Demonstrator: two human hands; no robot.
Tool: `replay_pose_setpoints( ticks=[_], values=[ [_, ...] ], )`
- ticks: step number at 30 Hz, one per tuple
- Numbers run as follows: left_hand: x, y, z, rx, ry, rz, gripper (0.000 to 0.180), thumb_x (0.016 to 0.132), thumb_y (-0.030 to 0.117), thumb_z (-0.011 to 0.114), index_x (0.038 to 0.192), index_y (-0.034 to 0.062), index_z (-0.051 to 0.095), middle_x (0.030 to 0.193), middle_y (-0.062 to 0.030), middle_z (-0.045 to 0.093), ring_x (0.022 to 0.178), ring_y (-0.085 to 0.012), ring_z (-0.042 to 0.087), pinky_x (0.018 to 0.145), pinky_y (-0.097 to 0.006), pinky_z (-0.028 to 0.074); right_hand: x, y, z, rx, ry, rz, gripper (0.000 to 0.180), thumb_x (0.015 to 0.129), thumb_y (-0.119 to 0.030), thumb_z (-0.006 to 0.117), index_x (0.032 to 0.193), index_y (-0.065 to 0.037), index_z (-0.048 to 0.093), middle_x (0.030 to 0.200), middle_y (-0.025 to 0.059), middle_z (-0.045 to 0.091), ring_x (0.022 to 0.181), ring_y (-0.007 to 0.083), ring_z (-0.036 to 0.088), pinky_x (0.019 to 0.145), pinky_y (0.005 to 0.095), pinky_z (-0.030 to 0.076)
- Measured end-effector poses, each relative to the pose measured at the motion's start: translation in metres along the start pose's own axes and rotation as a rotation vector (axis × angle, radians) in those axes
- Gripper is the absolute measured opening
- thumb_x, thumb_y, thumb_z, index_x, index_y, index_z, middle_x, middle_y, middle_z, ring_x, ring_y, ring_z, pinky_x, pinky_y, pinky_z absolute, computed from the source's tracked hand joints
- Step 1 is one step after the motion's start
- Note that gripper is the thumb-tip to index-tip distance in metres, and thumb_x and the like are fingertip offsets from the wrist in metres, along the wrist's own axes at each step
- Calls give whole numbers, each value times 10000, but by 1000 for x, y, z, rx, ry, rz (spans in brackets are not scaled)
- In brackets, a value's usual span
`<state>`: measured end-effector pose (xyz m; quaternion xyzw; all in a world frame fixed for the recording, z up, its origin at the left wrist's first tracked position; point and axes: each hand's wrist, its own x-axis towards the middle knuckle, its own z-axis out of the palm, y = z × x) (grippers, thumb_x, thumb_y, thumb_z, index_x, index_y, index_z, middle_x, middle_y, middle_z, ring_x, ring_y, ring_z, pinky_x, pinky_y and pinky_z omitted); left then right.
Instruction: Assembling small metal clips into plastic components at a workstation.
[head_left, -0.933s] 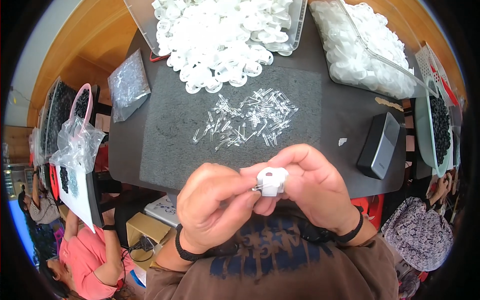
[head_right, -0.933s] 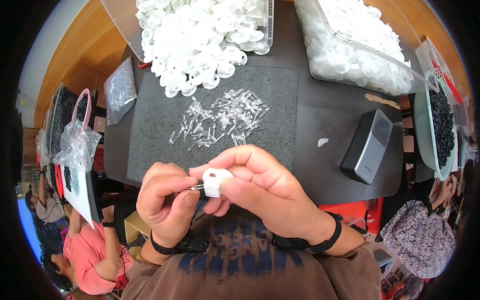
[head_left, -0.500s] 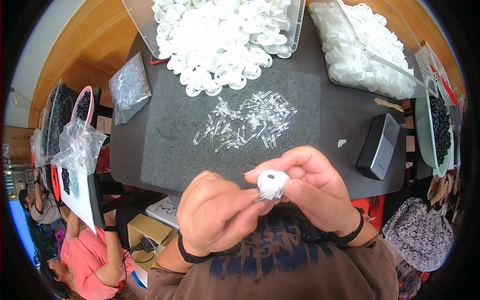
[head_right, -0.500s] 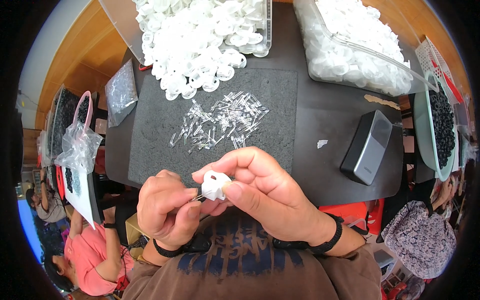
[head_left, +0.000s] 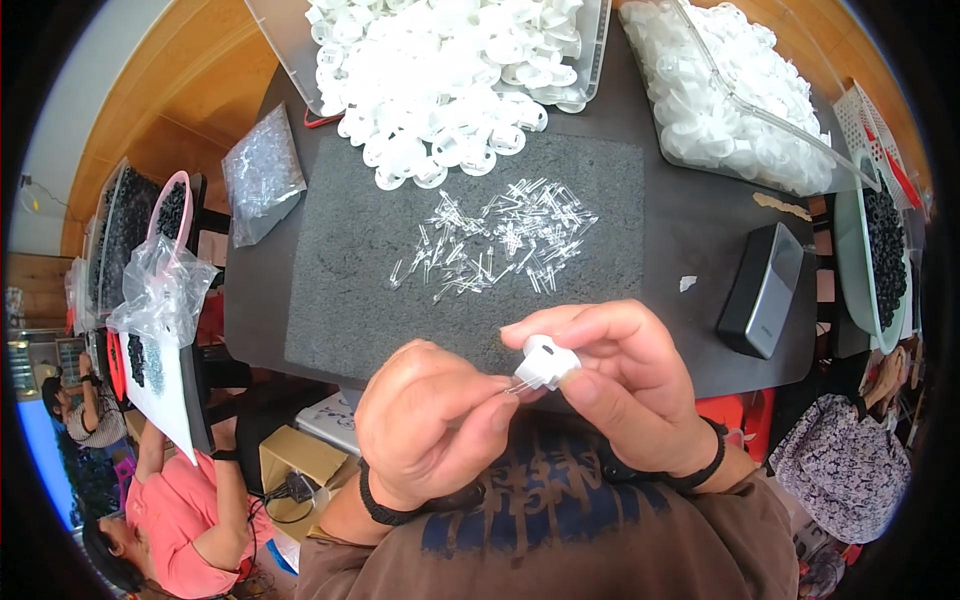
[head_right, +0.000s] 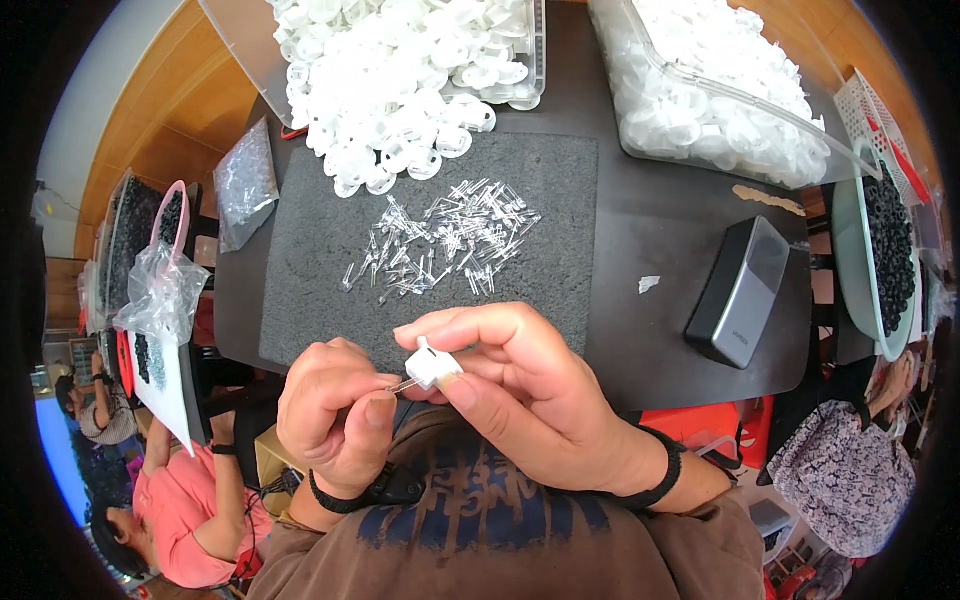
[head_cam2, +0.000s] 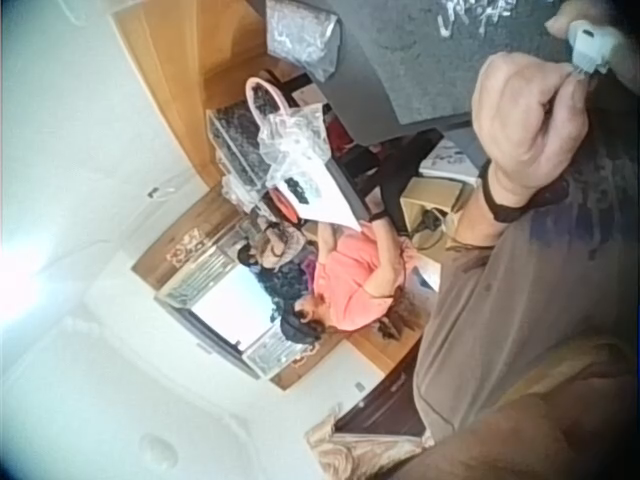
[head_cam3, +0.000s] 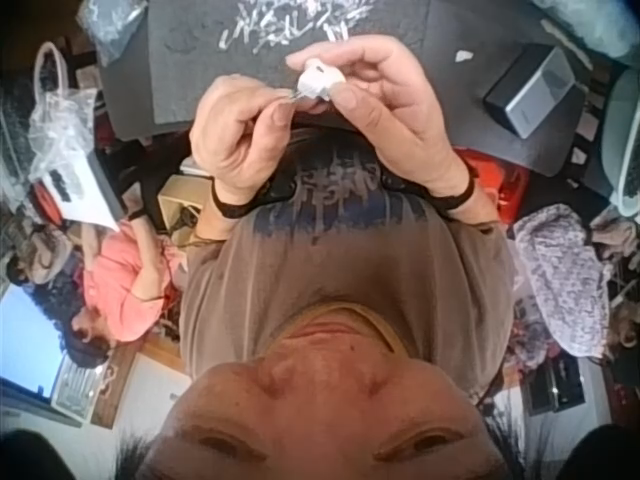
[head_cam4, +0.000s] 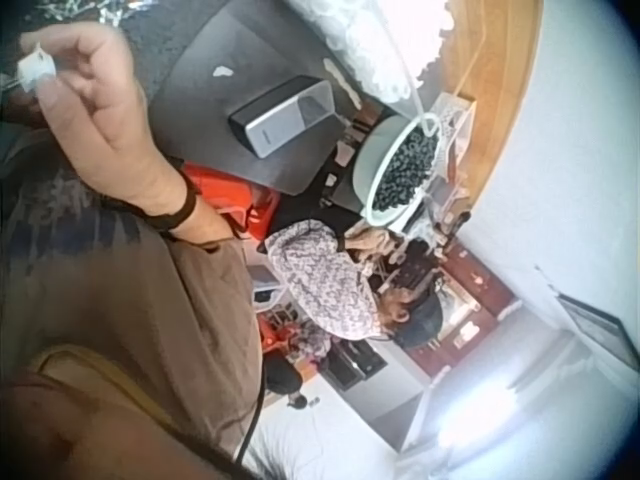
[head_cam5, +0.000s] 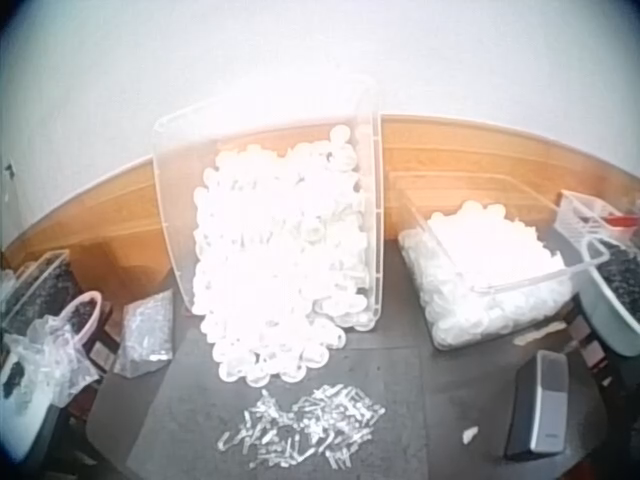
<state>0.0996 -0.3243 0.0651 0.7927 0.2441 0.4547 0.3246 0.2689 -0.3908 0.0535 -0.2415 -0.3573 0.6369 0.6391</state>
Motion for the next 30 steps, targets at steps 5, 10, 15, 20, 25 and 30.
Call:
replay_pose_setpoints(
  ticks=[5,10,15,20,25,30],
  values=[
    [-5,1,0,-41,19,-65,115,746,4,718,844,17,660,693,-62,603,554,-172,541,476,-277,397,-1,3,-3,-189,-30,-85,276,963,10,457,1228,24,382,1313,233,469,1156,196,534,1001,343,440],
    [-5,1,1,-79,52,-69,107,747,2,717,840,11,665,694,-61,608,560,-166,542,479,-275,404,-1,4,-1,-89,-27,-60,263,968,6,450,1222,25,385,1337,252,454,1179,203,524,1006,342,430],
    [-5,2,3,-82,51,-73,120,735,5,729,837,16,667,692,-60,606,552,-173,541,476,-275,406,-2,4,-2,-14,-23,-5,254,974,-6,448,1218,26,387,1344,260,453,1189,206,521,1002,343,431],
    [-4,3,2,-47,34,-65,128,723,3,734,828,18,663,681,-57,594,542,-177,528,469,-277,400,-2,5,-4,-27,-32,-11,255,974,-3,447,1219,27,384,1342,261,452,1185,207,522,1009,347,427],
    [-5,3,2,-56,30,-100,137,713,2,737,826,23,662,677,-57,589,540,-175,522,467,-281,396,-2,8,-3,-55,-26,-41,262,968,15,446,1222,28,382,1346,263,441,1193,210,516,1017,349,419],
    [-5,3,2,-46,27,-97,130,706,0,734,809,26,660,674,-62,589,548,-177,530,468,-282,400,-3,9,-3,-69,-38,-59,275,963,32,444,1230,25,378,1350,269,433,1199,218,513,1030,354,405]
  ],
)
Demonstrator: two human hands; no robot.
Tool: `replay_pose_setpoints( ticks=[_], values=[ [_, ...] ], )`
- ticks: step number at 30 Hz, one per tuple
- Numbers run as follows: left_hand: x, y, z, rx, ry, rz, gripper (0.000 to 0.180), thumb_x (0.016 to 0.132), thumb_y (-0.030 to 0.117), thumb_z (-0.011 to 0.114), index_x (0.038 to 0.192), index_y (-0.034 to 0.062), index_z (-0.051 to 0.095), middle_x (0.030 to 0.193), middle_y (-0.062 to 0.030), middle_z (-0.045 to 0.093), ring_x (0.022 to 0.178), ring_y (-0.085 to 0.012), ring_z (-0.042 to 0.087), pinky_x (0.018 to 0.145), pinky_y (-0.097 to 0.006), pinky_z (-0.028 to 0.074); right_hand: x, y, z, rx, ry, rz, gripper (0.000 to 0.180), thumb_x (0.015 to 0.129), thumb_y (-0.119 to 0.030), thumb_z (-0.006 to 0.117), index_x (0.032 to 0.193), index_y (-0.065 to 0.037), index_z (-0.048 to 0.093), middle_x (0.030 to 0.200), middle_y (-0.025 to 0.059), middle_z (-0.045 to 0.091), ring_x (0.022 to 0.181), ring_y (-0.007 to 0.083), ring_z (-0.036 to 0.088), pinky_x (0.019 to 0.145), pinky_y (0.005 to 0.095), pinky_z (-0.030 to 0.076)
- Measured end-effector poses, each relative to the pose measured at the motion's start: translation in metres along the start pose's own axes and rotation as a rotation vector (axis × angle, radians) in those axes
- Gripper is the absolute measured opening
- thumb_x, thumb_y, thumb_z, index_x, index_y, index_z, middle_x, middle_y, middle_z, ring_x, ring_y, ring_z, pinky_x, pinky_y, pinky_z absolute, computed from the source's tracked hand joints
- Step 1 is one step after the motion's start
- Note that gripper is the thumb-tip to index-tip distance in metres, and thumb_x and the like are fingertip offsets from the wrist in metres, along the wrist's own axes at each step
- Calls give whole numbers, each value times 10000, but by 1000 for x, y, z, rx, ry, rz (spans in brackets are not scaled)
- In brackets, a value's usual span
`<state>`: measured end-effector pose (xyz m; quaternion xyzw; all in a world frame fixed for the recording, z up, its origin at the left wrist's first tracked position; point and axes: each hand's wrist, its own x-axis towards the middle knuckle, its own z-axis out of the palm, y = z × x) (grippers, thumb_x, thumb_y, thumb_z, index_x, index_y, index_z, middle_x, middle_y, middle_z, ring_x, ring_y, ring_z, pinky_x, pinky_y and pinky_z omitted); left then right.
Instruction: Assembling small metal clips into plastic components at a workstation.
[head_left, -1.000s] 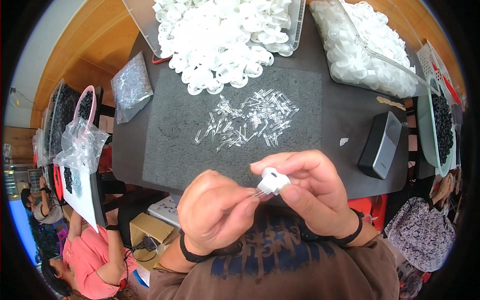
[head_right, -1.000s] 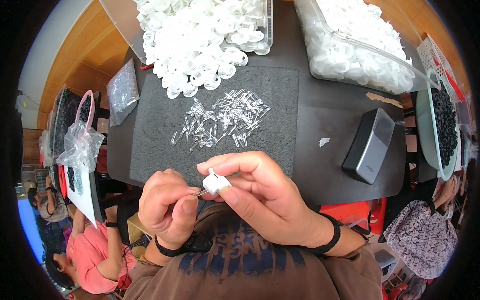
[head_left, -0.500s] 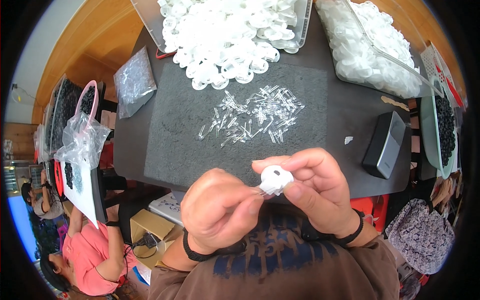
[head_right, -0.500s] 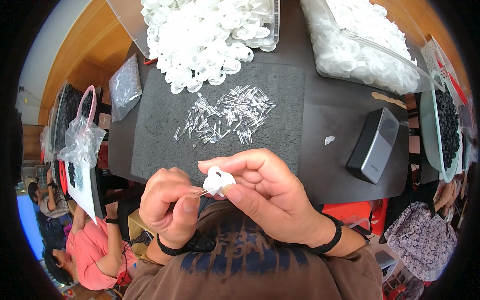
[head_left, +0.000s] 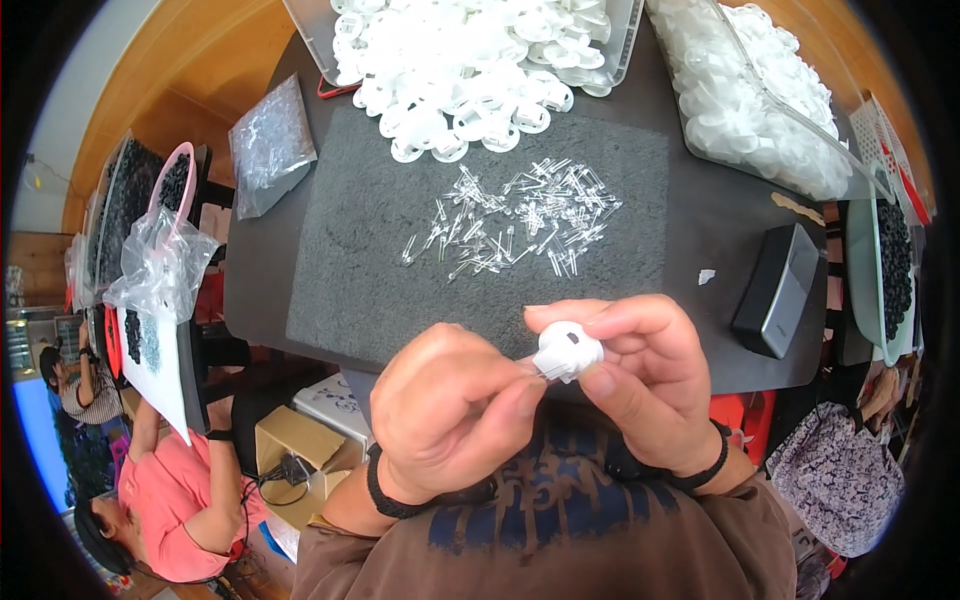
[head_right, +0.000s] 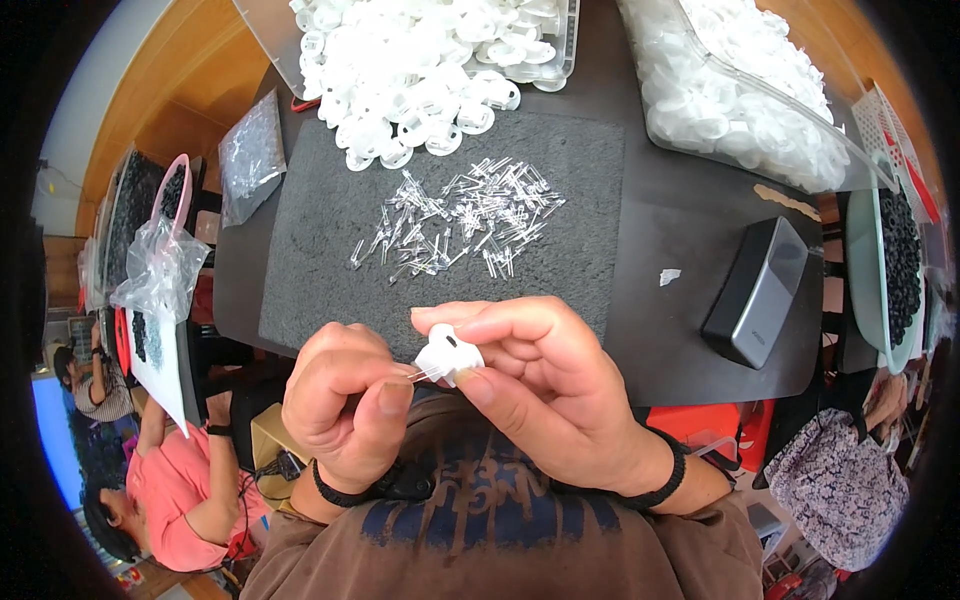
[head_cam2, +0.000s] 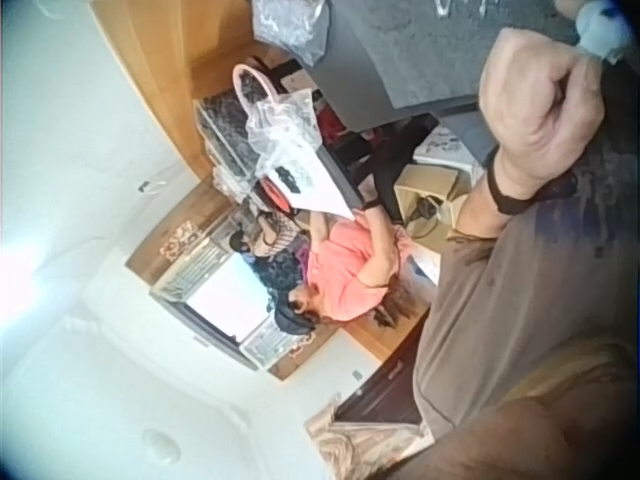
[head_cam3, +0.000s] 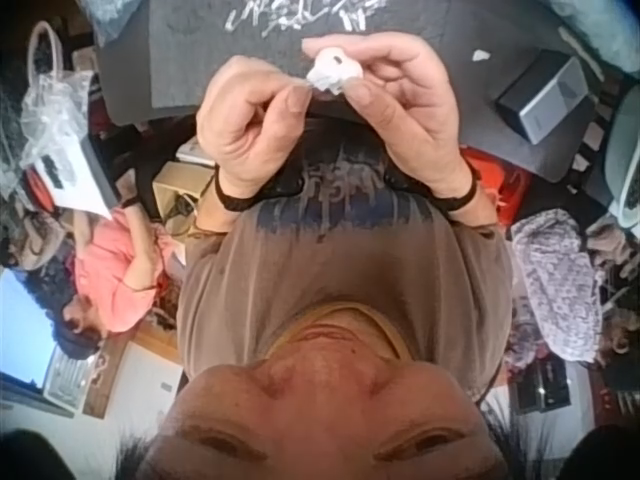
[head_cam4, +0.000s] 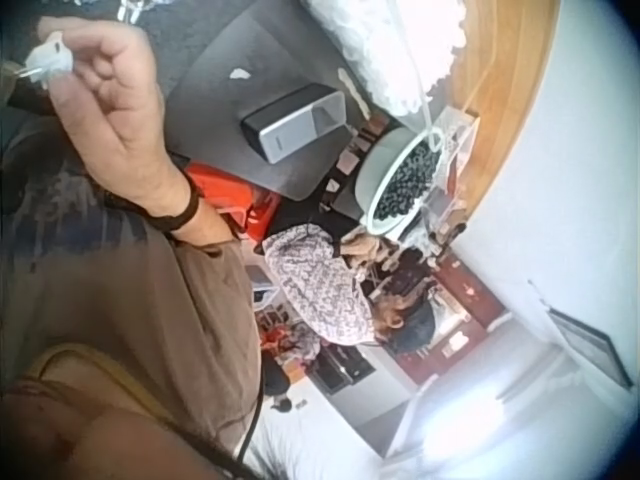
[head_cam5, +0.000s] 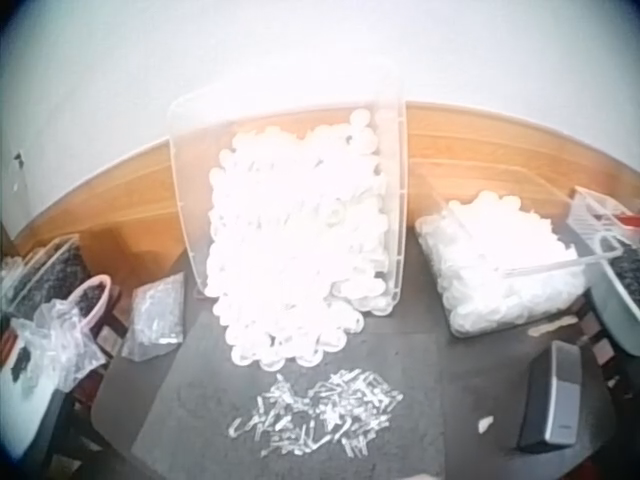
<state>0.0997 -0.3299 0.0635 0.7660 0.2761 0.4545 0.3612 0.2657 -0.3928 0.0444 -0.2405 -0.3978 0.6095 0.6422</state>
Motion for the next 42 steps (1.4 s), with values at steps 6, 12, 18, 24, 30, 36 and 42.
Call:
replay_pose_setpoints(
  ticks=[6,12,18,24,30,36,42],
  values=[
    [-3,0,1,-18,-10,-45,125,703,-8,730,800,24,658,678,-73,590,554,-182,542,476,-282,408,-2,3,-1,-414,66,-172,300,911,56,530,1190,26,427,1277,297,495,1131,267,578,934,345,482],
    [-5,3,0,-17,-37,-97,111,705,-10,729,782,24,658,677,-75,587,551,-183,540,478,-280,407,0,0,-7,-947,19,-419,285,804,84,637,1068,23,548,1204,297,557,957,336,658,795,348,546],
    [-6,4,2,0,-58,-87,111,699,-3,737,770,24,656,683,-68,594,548,-184,536,476,-287,404,-1,1,-6,-911,65,-443,310,781,90,655,1067,21,559,1171,292,581,934,318,667,776,336,553],
    [-5,5,1,45,-74,-37,104,704,6,733,764,23,650,666,-62,585,548,-191,533,474,-295,403,-2,-4,-7,-786,74,-310,303,796,88,642,1078,20,553,1152,275,599,958,319,664,796,333,547],
    [-4,3,-2,-10,-132,-154,97,733,-1,721,790,21,645,677,-66,587,563,-176,543,492,-282,405,-6,-9,-9,-818,-2,-216,293,871,60,571,1144,-20,500,1247,303,520,1059,343,626,880,392,521],
    [-7,1,-1,-54,-139,-186,90,741,-1,716,792,20,645,682,-67,592,571,-176,551,500,-277,412,-7,-9,-10,-814,-17,-229,299,872,65,568,1152,-18,502,1250,299,520,1068,336,621,882,384,518],
    [-3,5,1,75,-139,-53,73,740,3,714,770,22,650,682,-62,593,566,-187,548,498,-287,415,-7,-2,-6,-709,131,-190,282,813,64,640,1075,5,554,1166,239,608,987,319,665,814,327,540]
  ],
)
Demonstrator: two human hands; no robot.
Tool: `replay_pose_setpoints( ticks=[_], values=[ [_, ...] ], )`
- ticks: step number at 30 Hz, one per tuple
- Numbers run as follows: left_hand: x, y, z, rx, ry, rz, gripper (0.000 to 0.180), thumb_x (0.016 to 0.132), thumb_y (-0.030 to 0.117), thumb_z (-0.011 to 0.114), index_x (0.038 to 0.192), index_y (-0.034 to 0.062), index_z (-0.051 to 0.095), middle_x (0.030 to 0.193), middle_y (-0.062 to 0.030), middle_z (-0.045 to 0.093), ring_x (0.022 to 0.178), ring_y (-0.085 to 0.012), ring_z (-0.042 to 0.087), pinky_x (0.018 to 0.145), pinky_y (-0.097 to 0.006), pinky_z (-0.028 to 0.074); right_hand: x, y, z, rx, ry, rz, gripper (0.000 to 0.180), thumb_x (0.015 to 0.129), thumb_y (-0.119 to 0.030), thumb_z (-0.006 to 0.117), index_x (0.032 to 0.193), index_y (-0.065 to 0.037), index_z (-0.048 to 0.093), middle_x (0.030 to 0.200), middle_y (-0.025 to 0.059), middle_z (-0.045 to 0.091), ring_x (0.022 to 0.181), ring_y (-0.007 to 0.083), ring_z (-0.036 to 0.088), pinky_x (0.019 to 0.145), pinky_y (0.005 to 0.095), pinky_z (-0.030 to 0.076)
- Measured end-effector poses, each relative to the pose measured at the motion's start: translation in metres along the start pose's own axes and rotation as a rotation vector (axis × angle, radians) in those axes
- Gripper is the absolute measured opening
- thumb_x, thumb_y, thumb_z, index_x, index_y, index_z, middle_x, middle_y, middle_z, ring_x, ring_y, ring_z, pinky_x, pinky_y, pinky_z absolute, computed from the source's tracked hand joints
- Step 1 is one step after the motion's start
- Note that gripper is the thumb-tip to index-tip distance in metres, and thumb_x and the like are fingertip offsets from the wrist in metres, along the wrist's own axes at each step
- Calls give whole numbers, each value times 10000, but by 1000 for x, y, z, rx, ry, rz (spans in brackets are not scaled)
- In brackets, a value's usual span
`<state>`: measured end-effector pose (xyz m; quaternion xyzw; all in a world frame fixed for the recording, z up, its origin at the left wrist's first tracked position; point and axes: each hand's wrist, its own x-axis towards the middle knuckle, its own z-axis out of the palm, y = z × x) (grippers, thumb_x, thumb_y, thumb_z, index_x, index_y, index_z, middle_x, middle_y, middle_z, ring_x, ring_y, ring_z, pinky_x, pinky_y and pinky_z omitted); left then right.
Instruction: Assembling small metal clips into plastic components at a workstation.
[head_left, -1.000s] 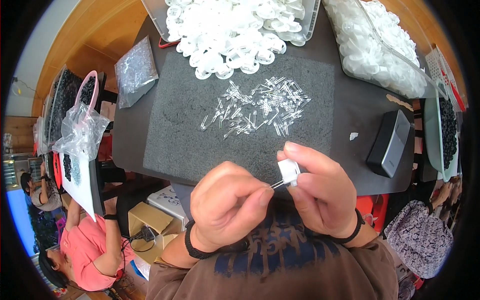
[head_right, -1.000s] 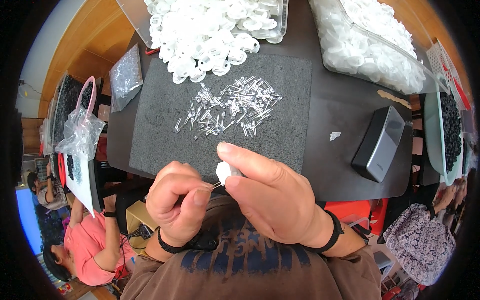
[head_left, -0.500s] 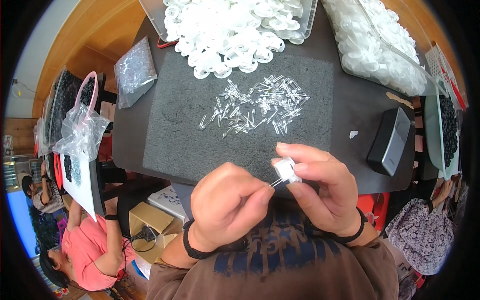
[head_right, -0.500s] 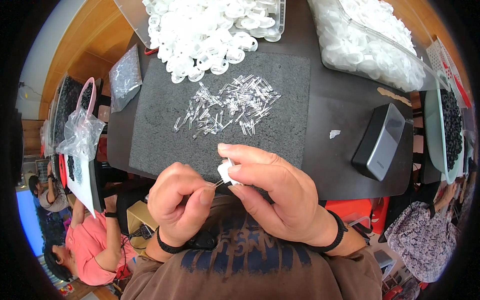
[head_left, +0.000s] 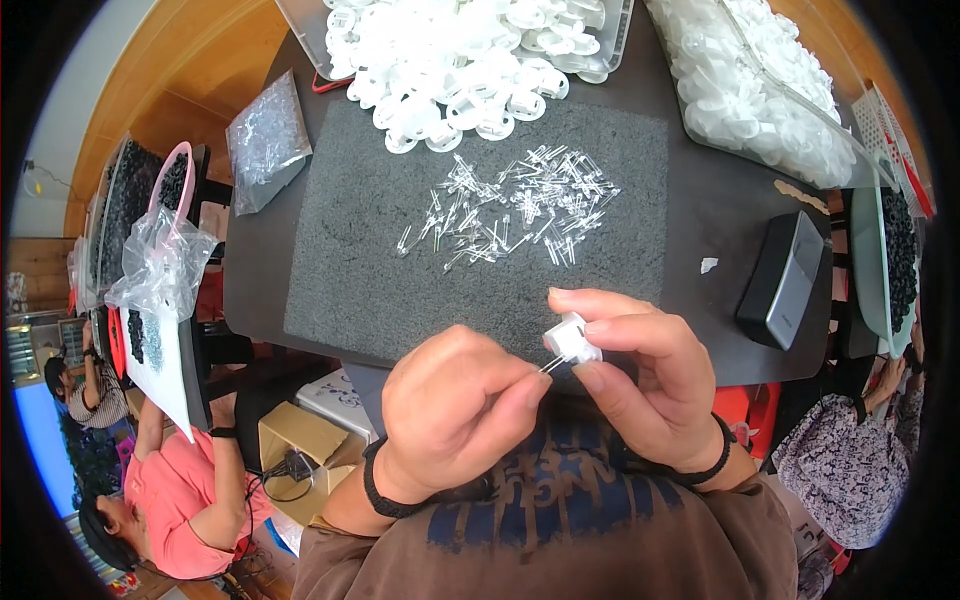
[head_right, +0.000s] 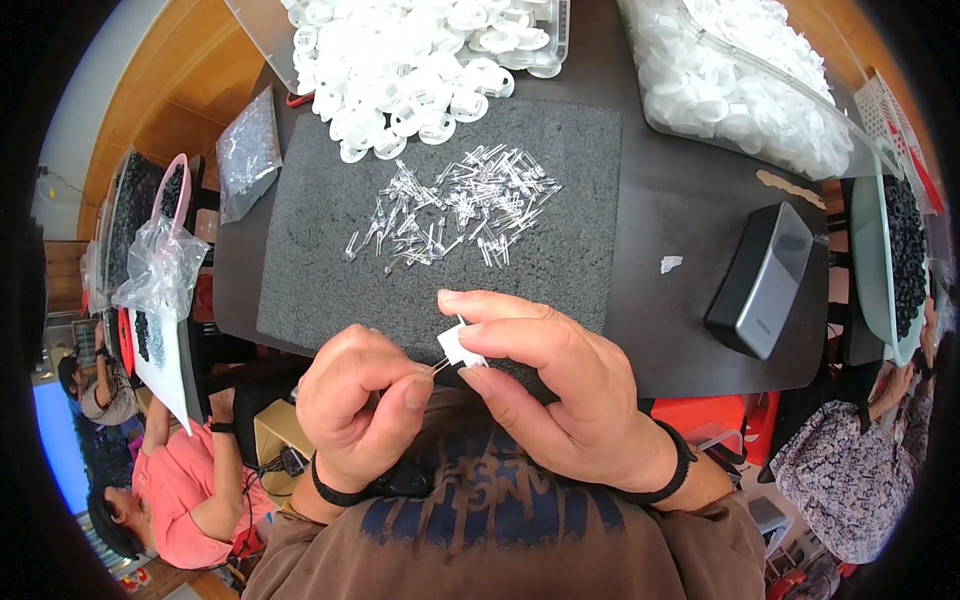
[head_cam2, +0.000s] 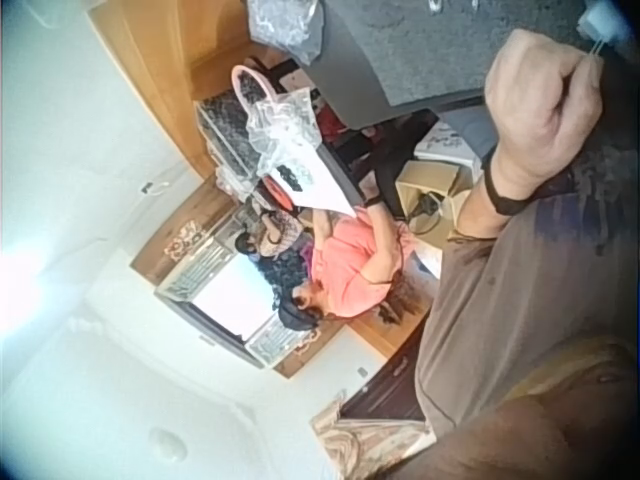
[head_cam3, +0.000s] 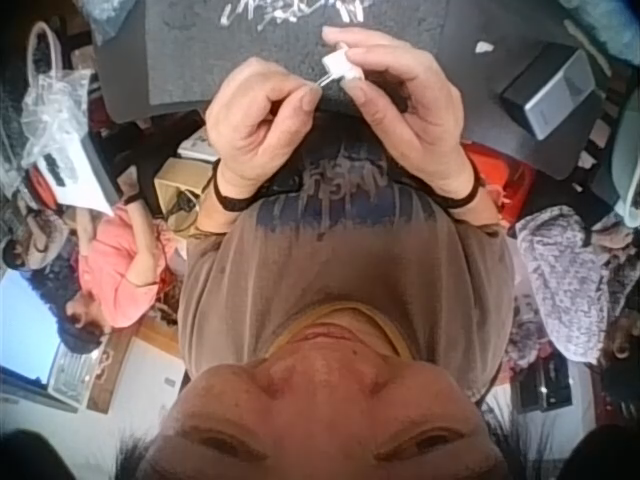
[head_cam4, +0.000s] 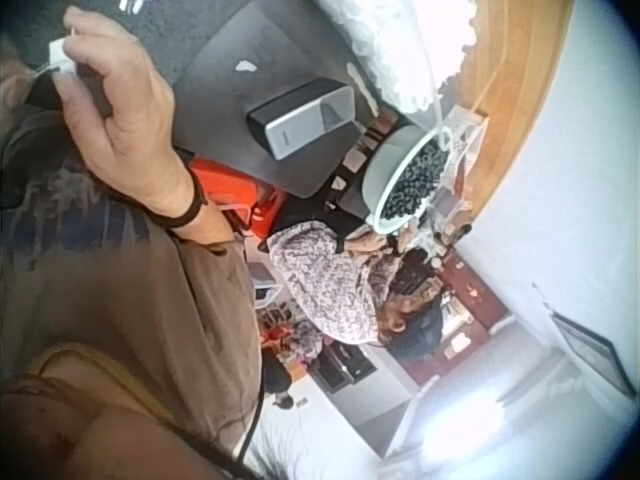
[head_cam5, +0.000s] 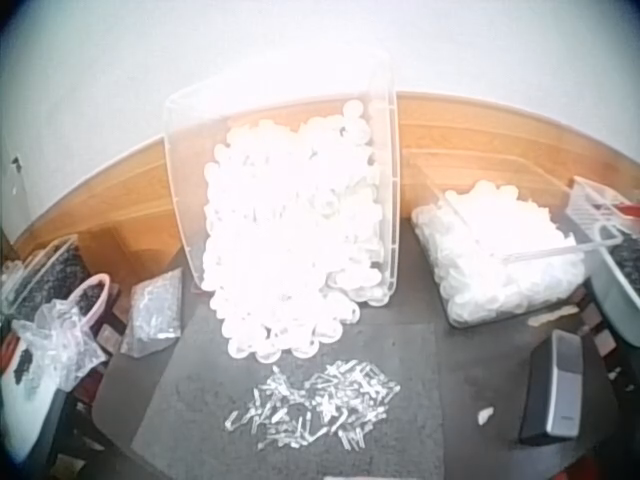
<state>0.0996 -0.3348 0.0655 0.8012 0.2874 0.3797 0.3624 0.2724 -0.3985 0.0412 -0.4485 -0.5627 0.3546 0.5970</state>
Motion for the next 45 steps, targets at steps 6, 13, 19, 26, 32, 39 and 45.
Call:
replay_pose_setpoints(
  ticks=[6,13,19,26,32,39,45],
  values=[
    [-2,-3,0,-123,-34,-117,86,734,-22,709,782,17,650,684,-64,595,561,-182,539,496,-289,409,4,0,-4,-189,-47,-157,295,785,68,661,1062,6,579,1152,234,618,891,306,678,746,320,549],
    [2,-3,1,-110,-58,-17,117,727,-21,713,819,11,647,714,-78,602,589,-186,550,512,-290,420,3,0,-1,-263,-48,-229,304,766,57,675,1058,14,600,1133,228,627,874,301,677,723,327,553],
    [0,-4,-1,22,-41,31,183,692,-15,720,859,1,646,735,-94,601,598,-235,560,526,-321,439,6,-7,-5,-198,-63,-113,359,758,38,698,1103,22,605,1124,220,627,921,296,671,765,327,554],
    [-3,-1,-4,238,-81,187,197,725,-21,694,905,4,619,742,-85,564,576,-206,530,505,-304,409,9,-10,-7,-238,-160,-168,351,731,41,730,1071,42,644,1127,204,615,892,251,668,750,295,560],
    [2,-2,-3,249,-121,209,231,704,-11,714,913,2,616,751,-92,568,585,-218,536,503,-306,419,13,-11,-12,-227,-179,-151,367,737,51,725,1095,35,643,1120,197,616,855,234,673,729,284,558],
    [-1,-6,-4,212,-151,39,300,673,52,750,947,8,636,767,-93,591,637,-251,580,561,-343,450,11,-14,-19,-258,-129,-123,344,730,42,728,1064,29,651,1102,193,623,850,256,670,735,304,552],
    [-22,-42,-3,362,-192,0,184,730,28,701,900,35,631,764,-76,603,655,-261,587,596,-358,456,6,-22,-37,-881,-2,-163,314,714,16,718,1023,-6,666,1057,161,632,746,261,637,646,324,526]
  ],
)
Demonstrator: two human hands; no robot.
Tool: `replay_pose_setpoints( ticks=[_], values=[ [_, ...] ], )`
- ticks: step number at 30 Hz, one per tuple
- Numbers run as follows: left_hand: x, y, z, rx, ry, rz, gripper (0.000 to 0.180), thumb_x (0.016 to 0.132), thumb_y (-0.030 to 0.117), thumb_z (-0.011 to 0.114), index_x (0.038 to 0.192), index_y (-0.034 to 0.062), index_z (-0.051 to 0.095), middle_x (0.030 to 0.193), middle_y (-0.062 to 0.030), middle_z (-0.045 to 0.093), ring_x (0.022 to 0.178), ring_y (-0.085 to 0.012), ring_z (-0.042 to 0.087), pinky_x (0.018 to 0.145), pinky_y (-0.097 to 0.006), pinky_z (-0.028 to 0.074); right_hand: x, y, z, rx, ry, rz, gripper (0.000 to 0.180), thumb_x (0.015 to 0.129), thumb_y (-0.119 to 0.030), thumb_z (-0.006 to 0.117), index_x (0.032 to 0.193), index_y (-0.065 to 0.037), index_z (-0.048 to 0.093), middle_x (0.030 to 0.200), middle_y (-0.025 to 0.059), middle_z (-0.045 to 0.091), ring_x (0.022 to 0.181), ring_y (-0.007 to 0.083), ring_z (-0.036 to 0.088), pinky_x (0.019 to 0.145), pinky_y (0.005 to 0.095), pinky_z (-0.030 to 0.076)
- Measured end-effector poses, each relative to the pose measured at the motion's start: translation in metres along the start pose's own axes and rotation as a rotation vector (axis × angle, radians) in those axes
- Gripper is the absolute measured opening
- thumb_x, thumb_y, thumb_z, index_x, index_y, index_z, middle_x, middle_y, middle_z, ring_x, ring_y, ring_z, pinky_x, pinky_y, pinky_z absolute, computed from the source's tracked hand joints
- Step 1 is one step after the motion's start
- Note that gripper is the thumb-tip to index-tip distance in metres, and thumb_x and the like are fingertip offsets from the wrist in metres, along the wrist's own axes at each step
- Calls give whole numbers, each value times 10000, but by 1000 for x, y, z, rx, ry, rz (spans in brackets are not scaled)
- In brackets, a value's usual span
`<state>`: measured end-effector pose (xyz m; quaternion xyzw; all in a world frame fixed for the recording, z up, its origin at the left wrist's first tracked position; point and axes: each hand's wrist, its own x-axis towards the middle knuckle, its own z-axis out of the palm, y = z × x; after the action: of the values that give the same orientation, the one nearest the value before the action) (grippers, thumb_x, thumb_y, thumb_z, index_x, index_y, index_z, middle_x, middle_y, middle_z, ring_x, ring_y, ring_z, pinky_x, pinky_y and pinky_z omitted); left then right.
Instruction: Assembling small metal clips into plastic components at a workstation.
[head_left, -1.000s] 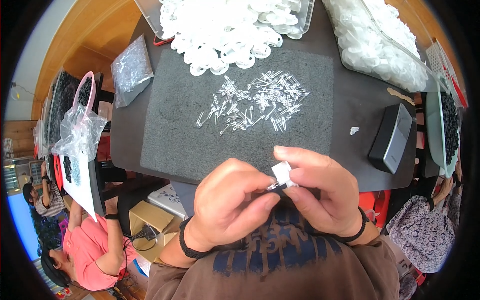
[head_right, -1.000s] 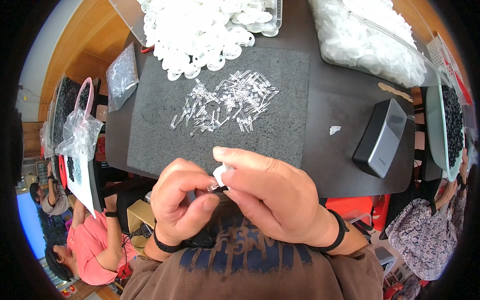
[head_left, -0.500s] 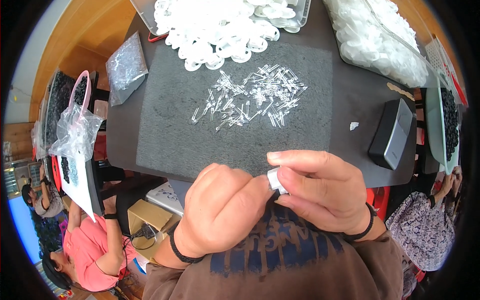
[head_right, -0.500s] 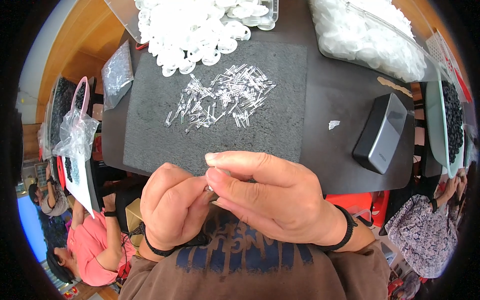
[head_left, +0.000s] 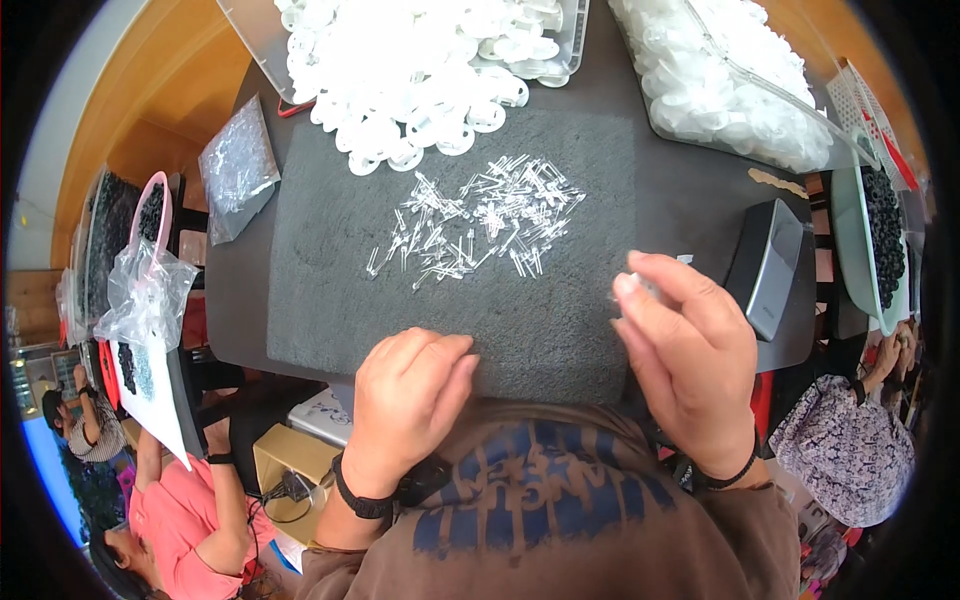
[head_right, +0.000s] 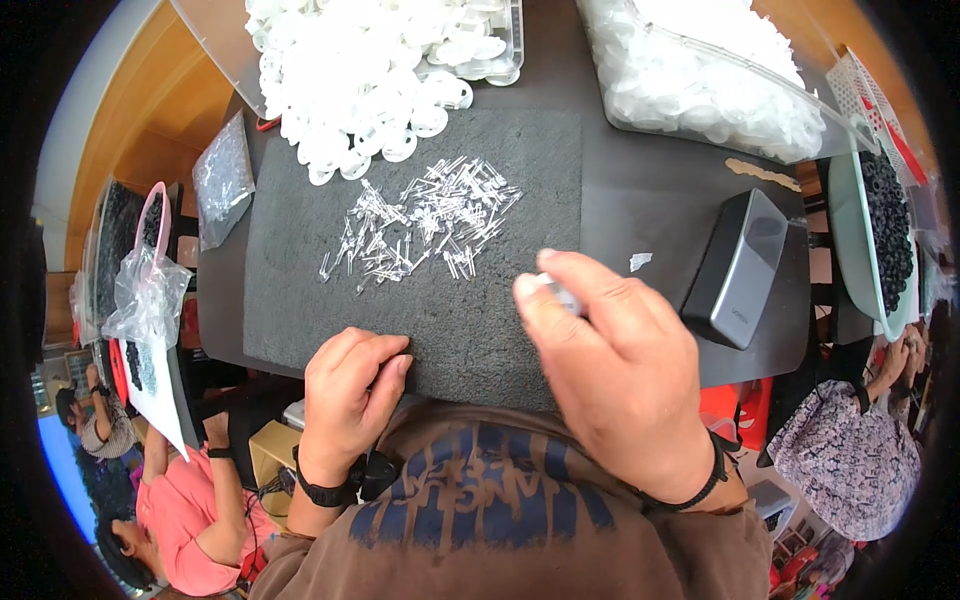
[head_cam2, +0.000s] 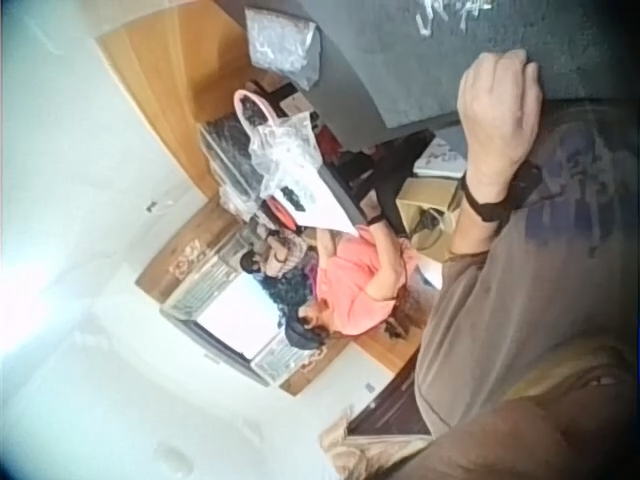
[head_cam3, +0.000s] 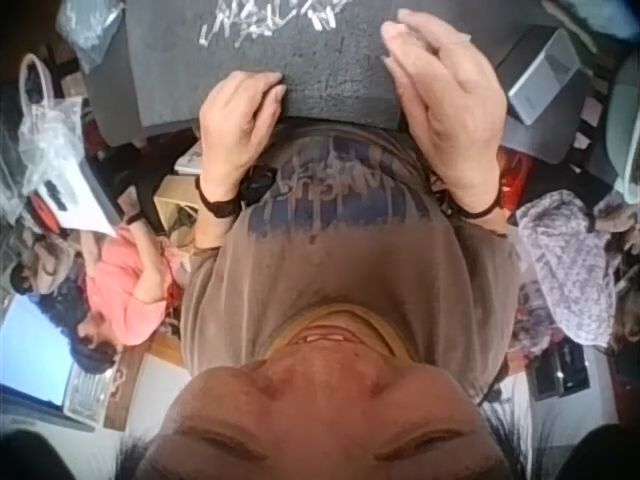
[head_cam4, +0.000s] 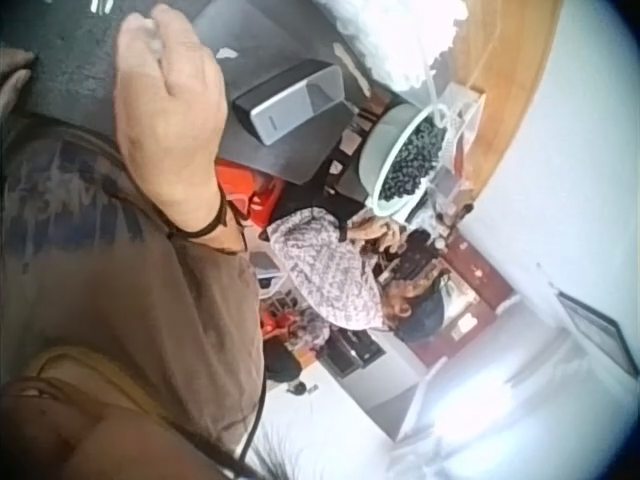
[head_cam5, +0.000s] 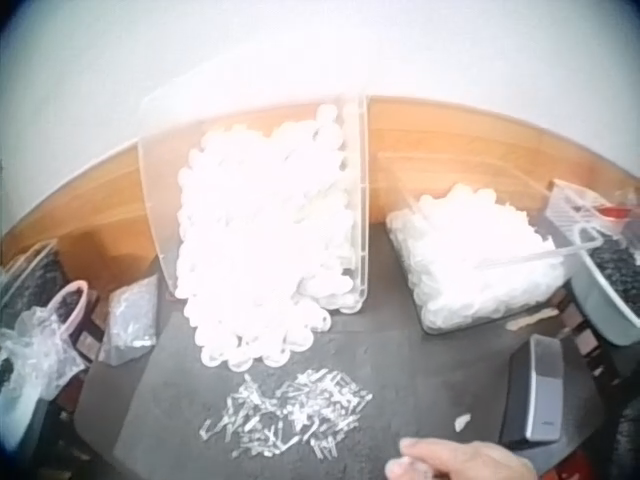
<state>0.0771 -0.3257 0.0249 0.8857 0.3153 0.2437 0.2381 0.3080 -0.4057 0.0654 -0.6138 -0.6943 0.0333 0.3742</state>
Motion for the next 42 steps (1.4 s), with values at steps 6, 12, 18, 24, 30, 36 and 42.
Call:
replay_pose_setpoints(
  ticks=[6,12,18,24,30,36,42],
  values=[
    [6,-3,7,-27,57,-18,161,719,-3,694,869,23,641,710,-97,576,614,-263,561,559,-342,445,-6,6,0,-321,-89,129,291,714,14,694,1000,3,643,1015,152,619,785,306,613,698,369,507],
    [7,-3,6,5,59,-37,132,718,24,696,835,32,635,698,-98,567,616,-280,565,557,-360,445,-6,18,1,-427,-103,152,309,727,22,631,1033,55,604,995,184,590,805,324,603,697,380,507],
    [4,-2,5,-31,86,5,132,715,32,699,832,40,637,702,-98,569,624,-287,565,559,-373,441,-6,13,-2,-415,-201,188,248,756,-10,584,1000,27,603,921,150,579,770,303,608,678,376,515],
    [1,-1,1,-30,82,-17,126,715,31,700,822,43,634,701,-96,572,622,-280,570,560,-371,448,39,-28,-74,-459,-103,50,318,743,-4,670,1055,-2,609,1055,175,615,882,341,632,729,384,523],
    [1,-2,2,-55,79,-24,112,721,29,694,815,43,635,698,-90,574,622,-278,573,557,-363,448,98,17,-117,-880,225,59,608,796,-142,694,1341,-50,441,1342,242,467,1138,395,530,916,408,465],
    [3,-5,0,-111,112,-3,117,722,31,694,828,45,647,697,-85,575,620,-269,575,560,-359,450,75,-32,-59,-428,-168,150,396,773,-190,733,1119,-30,623,1125,187,632,1012,347,623,845,369,508],
    [10,-9,-3,-147,62,-6,103,734,47,690,830,45,653,691,-84,577,614,-270,571,559,-356,450,81,-27,-61,-328,-350,85,322,783,-261,704,987,-22,631,859,129,634,782,337,621,654,405,495]
  ],
)
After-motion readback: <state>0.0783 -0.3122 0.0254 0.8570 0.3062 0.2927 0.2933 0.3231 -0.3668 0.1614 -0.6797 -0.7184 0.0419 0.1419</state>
